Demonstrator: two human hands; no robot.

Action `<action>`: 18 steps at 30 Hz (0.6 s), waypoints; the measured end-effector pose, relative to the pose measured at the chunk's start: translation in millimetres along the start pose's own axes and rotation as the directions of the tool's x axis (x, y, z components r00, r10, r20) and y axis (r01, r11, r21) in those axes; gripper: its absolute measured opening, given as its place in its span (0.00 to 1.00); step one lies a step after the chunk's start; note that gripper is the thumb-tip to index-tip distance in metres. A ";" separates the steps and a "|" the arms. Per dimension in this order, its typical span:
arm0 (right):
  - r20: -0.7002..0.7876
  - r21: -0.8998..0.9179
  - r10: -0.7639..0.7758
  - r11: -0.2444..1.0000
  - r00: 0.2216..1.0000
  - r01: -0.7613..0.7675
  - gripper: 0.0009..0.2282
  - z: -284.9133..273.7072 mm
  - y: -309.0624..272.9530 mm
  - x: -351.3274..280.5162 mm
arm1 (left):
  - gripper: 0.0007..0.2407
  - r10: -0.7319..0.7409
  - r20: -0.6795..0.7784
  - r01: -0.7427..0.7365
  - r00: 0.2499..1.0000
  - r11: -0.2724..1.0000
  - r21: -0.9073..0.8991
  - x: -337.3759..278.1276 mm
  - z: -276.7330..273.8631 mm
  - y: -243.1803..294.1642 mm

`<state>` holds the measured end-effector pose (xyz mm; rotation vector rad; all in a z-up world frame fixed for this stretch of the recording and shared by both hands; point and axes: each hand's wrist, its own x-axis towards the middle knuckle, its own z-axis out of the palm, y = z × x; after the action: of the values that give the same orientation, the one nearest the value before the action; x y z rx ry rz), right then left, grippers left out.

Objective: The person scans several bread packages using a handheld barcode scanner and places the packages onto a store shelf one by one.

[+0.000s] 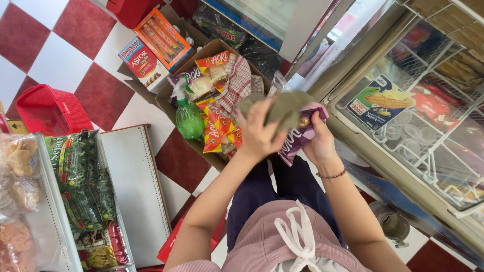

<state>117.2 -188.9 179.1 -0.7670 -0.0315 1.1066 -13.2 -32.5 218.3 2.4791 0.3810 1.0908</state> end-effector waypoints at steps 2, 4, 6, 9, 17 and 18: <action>-0.041 -0.077 -0.004 0.997 0.999 0.001 0.22 12.2 0.8 -1.5 | 0.15 -0.341 -0.040 0.341 0.939 0.940 -0.023 -0.3 5.0 -23.1; -0.114 -0.084 0.069 0.993 0.991 -0.079 0.22 17.1 0.2 -5.1 | 0.14 -0.517 -0.085 0.506 0.852 0.854 -0.121 -10.6 5.9 -54.2; -0.161 -0.068 0.082 0.993 0.983 -0.094 0.22 18.1 -2.3 -3.6 | 0.14 -0.574 -0.088 0.579 0.814 0.815 0.039 -35.5 3.3 -80.0; -0.204 -0.013 0.096 0.995 0.974 -0.101 0.23 13.2 -13.1 5.2 | 0.13 -0.745 -0.040 0.732 0.666 0.642 0.226 -82.1 5.9 -107.1; -0.270 0.006 0.106 0.994 0.957 -0.109 0.20 -12.2 -12.1 45.8 | 0.33 -0.879 -0.013 0.812 0.477 0.435 0.390 -81.0 28.6 -100.9; -0.275 -0.007 0.107 0.994 0.955 -0.113 0.20 -16.1 -11.8 50.0 | 0.38 -0.881 0.067 0.767 0.469 0.444 0.463 -68.0 32.0 -95.2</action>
<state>156.5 -159.7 156.7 -0.9467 0.2359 1.0978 -42.0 16.1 111.0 2.1412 1.6487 0.1875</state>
